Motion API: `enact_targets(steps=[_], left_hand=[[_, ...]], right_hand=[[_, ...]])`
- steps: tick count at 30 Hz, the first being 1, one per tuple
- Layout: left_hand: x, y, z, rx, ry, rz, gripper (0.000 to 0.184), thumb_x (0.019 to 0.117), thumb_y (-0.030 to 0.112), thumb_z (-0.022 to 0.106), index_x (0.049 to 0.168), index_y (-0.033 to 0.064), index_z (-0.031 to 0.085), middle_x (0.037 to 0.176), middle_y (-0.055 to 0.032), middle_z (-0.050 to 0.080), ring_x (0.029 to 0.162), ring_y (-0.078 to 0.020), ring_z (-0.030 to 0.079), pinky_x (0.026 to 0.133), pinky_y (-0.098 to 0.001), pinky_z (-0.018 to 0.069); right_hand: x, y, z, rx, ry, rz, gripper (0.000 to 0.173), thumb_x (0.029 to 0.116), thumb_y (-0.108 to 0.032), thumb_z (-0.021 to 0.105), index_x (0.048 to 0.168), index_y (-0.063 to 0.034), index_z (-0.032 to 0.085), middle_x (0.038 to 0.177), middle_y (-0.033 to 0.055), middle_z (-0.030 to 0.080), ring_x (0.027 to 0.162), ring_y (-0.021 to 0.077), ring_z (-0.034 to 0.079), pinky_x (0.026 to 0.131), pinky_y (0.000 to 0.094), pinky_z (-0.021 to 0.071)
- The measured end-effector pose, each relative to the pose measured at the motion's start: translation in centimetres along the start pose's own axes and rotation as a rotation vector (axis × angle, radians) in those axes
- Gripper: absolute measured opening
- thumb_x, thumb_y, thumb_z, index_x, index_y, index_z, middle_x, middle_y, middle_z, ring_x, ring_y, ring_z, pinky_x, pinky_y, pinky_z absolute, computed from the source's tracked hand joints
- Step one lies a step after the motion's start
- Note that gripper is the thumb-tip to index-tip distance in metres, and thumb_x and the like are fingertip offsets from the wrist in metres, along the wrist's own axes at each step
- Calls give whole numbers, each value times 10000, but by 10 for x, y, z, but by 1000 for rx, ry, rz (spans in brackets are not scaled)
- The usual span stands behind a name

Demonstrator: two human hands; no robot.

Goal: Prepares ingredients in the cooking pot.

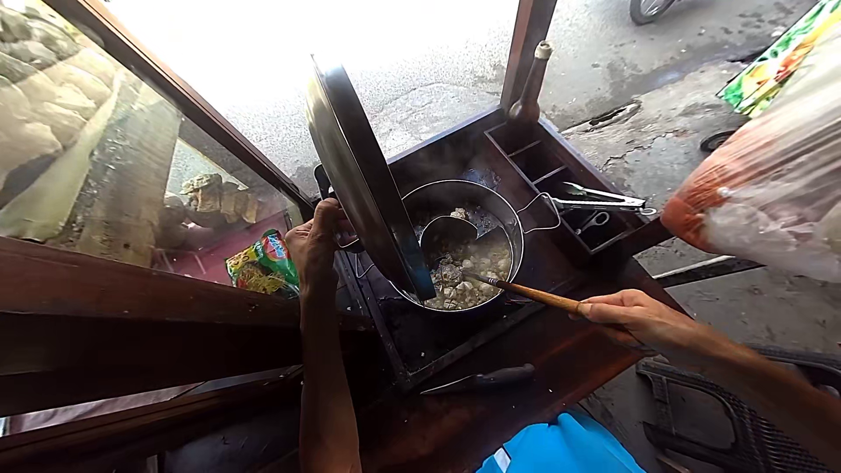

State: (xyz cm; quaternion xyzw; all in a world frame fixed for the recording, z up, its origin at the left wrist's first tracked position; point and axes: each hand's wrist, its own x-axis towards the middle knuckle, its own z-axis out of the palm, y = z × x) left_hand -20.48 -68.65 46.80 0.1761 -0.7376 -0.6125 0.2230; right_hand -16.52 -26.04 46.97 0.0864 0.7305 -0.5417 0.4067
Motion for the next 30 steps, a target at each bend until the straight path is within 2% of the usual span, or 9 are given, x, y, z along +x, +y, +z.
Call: enact_targets(steps=[4, 8, 11, 14, 15, 17, 19, 23, 30], left_hand=[[1, -1, 0, -23, -10, 5, 370, 1026, 451, 588, 735, 244, 685, 652, 143, 697, 527, 39, 615, 498, -162, 508], [0, -2, 0, -38, -17, 20, 369, 1026, 441, 594, 732, 242, 695, 657, 137, 706, 530, 38, 620, 504, -160, 511], [1, -1, 1, -30, -15, 10, 375, 1027, 444, 590, 729, 241, 695, 656, 140, 703, 536, 36, 621, 512, -164, 513], [1, -1, 1, -12, -3, 0, 383, 1022, 449, 594, 708, 248, 680, 634, 143, 689, 518, 39, 608, 494, -163, 500], [1, -1, 1, -8, 0, 1, 387, 1021, 453, 595, 701, 250, 671, 630, 145, 686, 514, 42, 603, 488, -162, 494], [2, -2, 1, 5, 6, -5, 394, 1017, 472, 596, 696, 255, 670, 630, 147, 684, 505, 46, 590, 478, -162, 480], [2, -5, -1, 8, 0, -19, 388, 1000, 501, 613, 718, 245, 688, 638, 129, 688, 502, 26, 591, 473, -171, 478], [4, -4, -1, 13, 5, -14, 368, 988, 504, 629, 732, 252, 709, 648, 127, 697, 521, 20, 613, 494, -181, 506], [3, 2, 4, 30, 35, -30, 361, 992, 467, 638, 691, 268, 655, 622, 148, 666, 519, 30, 594, 490, -180, 498]], right_hand=[[5, 10, 7, -217, 40, -77, 244, 1059, -201, 499, 1010, -83, 707, 571, -71, 440, 435, 26, 366, 430, 205, 319], [9, 24, 9, -506, 129, -112, 285, 1022, -341, 496, 965, -166, 714, 636, -33, 503, 531, 109, 466, 525, 350, 396], [1, 19, 17, -734, 186, -115, 352, 1033, -359, 447, 1060, -149, 727, 740, 38, 601, 707, 217, 585, 644, 482, 439], [1, 15, 26, -770, 190, -95, 360, 1049, -340, 430, 1066, -120, 715, 768, 73, 621, 753, 260, 612, 676, 511, 446], [5, 16, 27, -703, 175, -83, 338, 1050, -329, 435, 1015, -119, 698, 735, 54, 581, 705, 231, 577, 650, 477, 433], [18, 19, 27, -424, 127, -62, 295, 1062, -271, 468, 927, -108, 672, 613, -17, 467, 514, 112, 442, 508, 318, 375], [27, 13, 30, -76, 66, 18, 278, 1088, -205, 454, 946, -68, 649, 532, -62, 398, 408, 33, 348, 406, 197, 306], [48, 0, 43, 383, 31, 214, 267, 1109, -229, 411, 1028, -86, 621, 524, -94, 345, 389, 3, 308, 379, 155, 282], [101, 27, 72, 850, -15, 176, 350, 1116, -233, 318, 1026, -37, 594, 511, -87, 334, 362, -4, 302, 353, 135, 275]])
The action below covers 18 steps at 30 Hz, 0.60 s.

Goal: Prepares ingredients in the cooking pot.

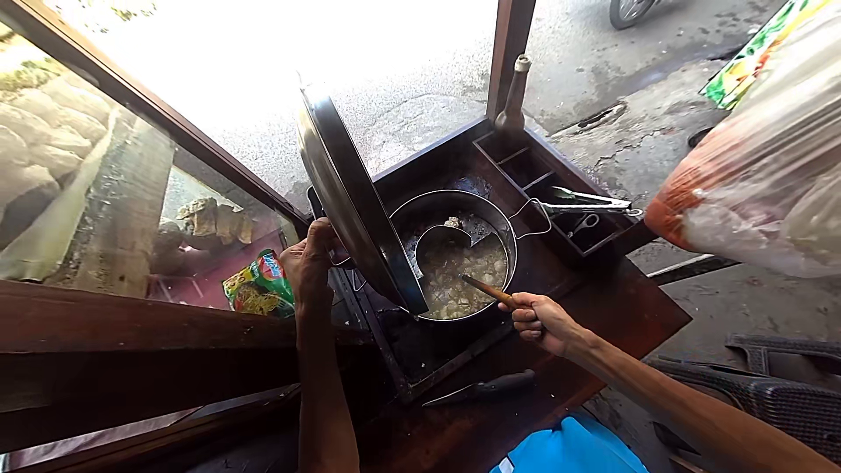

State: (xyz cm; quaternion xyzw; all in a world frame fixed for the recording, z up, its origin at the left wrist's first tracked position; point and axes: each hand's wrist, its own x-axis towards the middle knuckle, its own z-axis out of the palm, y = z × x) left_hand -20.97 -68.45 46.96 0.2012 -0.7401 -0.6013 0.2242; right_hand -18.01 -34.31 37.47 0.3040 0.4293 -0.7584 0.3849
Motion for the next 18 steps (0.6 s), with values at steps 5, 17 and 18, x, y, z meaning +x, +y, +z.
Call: enact_targets(steps=[5, 17, 18], left_hand=[[2, 1, 1, -20, 5, -13, 365, 1005, 416, 637, 677, 258, 652, 624, 146, 671, 522, 31, 600, 499, -177, 509], [2, 0, 2, -13, 9, -1, 382, 1016, 398, 623, 658, 264, 622, 592, 151, 638, 498, 33, 575, 484, -170, 489], [2, -1, 2, -15, 10, 1, 378, 1011, 404, 629, 659, 265, 624, 591, 151, 638, 497, 33, 573, 483, -170, 487]], right_hand=[[15, 25, 4, 164, -72, -120, 355, 1126, -243, 261, 1038, -58, 551, 508, -98, 319, 366, -9, 307, 367, 131, 292], [-55, 71, 21, 481, -149, -60, 416, 1124, -307, 187, 943, -102, 501, 497, -87, 372, 352, -17, 371, 357, 116, 338], [-62, 71, 22, 507, -164, -46, 418, 1121, -305, 184, 938, -105, 502, 497, -89, 374, 352, -21, 377, 358, 112, 345]])
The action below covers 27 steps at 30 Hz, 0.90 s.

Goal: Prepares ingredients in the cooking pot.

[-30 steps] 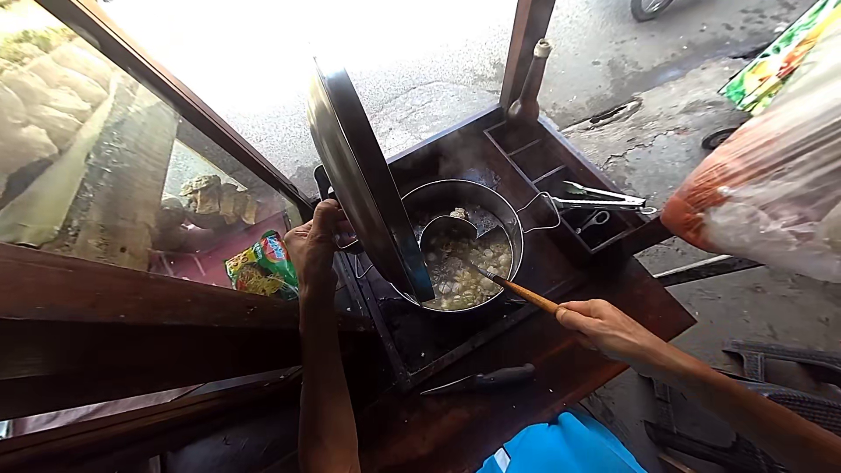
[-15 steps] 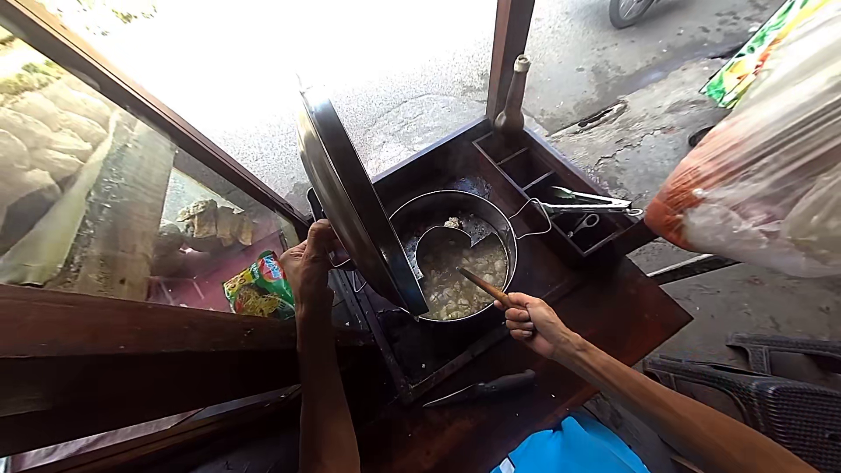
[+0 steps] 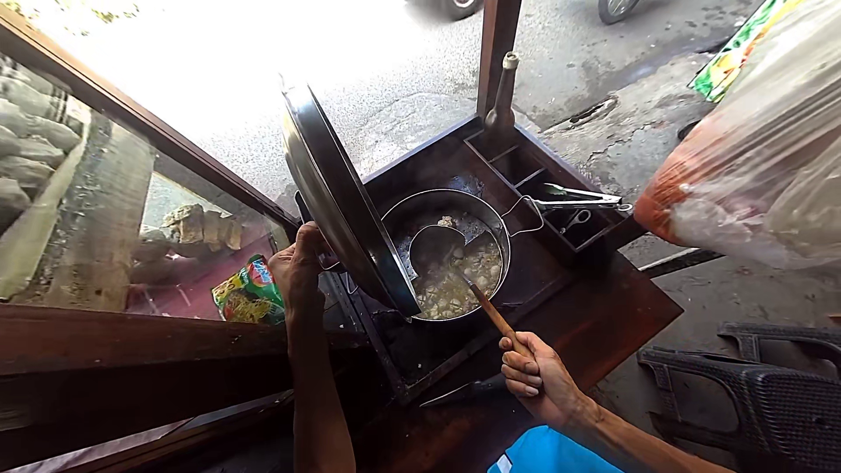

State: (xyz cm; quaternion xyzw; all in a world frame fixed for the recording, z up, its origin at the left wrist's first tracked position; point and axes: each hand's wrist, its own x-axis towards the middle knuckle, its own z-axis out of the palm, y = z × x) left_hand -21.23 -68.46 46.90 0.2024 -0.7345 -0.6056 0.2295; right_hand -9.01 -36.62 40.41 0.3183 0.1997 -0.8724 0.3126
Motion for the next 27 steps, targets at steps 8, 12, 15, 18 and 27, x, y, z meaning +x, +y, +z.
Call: enact_targets(steps=[8, 12, 15, 18, 27], left_hand=[[0, -1, 0, -13, 11, -14, 368, 1012, 378, 633, 662, 265, 616, 587, 153, 626, 493, 32, 568, 481, -171, 486], [0, -3, -1, 1, 17, -10, 355, 996, 420, 647, 678, 266, 616, 608, 153, 635, 520, 34, 576, 497, -182, 486], [0, -3, -2, -2, 14, -7, 348, 994, 423, 651, 685, 266, 624, 614, 151, 648, 521, 34, 583, 497, -181, 490], [0, -4, -2, 2, 2, -1, 365, 990, 432, 653, 666, 266, 627, 606, 148, 645, 511, 28, 580, 488, -186, 486], [2, -7, -3, -19, -8, 4, 360, 975, 435, 670, 660, 271, 614, 600, 151, 639, 508, 28, 577, 491, -185, 487]], right_hand=[[-46, -3, 8, 187, -153, 160, 489, 1118, -393, 205, 881, -111, 526, 537, -69, 441, 366, -10, 449, 373, 115, 420], [-55, -7, 7, 182, -204, 204, 563, 1116, -479, 202, 856, -106, 535, 538, -64, 444, 374, 0, 469, 383, 123, 436], [-58, -9, 5, 222, -231, 223, 549, 1118, -449, 201, 850, -104, 533, 541, -65, 444, 374, -5, 470, 383, 117, 437], [-60, -12, 1, 287, -286, 252, 528, 1113, -423, 218, 859, -93, 542, 555, -65, 450, 375, -8, 472, 387, 116, 449], [-55, -28, -29, 363, -470, 338, 434, 1087, -370, 353, 947, -44, 603, 552, -84, 442, 401, -9, 497, 414, 122, 461]])
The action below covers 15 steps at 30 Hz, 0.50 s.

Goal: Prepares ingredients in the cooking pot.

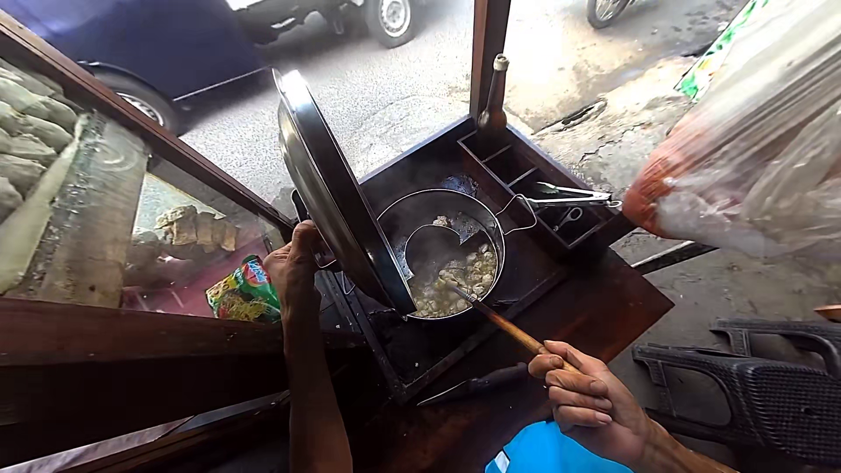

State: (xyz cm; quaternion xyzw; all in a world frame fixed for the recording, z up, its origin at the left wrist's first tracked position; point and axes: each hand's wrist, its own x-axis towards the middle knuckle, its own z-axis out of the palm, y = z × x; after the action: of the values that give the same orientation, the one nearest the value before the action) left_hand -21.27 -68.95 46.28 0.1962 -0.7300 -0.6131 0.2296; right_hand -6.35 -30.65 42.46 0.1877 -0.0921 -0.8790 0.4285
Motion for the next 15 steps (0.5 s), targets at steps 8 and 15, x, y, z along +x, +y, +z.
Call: enact_targets(steps=[8, 15], left_hand=[[-2, 3, 0, 1, -9, 27, 358, 1009, 402, 630, 671, 281, 631, 603, 173, 638, 512, 50, 571, 497, -167, 488], [0, 2, 0, 21, 13, -4, 368, 1010, 426, 627, 679, 265, 617, 607, 150, 642, 517, 24, 588, 501, -186, 504]], right_hand=[[-5, -22, -19, 28, -22, 45, 398, 1071, -359, 405, 976, -38, 620, 577, -74, 484, 405, -3, 512, 412, 125, 468], [-19, -32, -43, -12, -74, 98, 321, 1071, -341, 429, 966, -84, 591, 616, -80, 471, 402, -10, 475, 400, 123, 446]])
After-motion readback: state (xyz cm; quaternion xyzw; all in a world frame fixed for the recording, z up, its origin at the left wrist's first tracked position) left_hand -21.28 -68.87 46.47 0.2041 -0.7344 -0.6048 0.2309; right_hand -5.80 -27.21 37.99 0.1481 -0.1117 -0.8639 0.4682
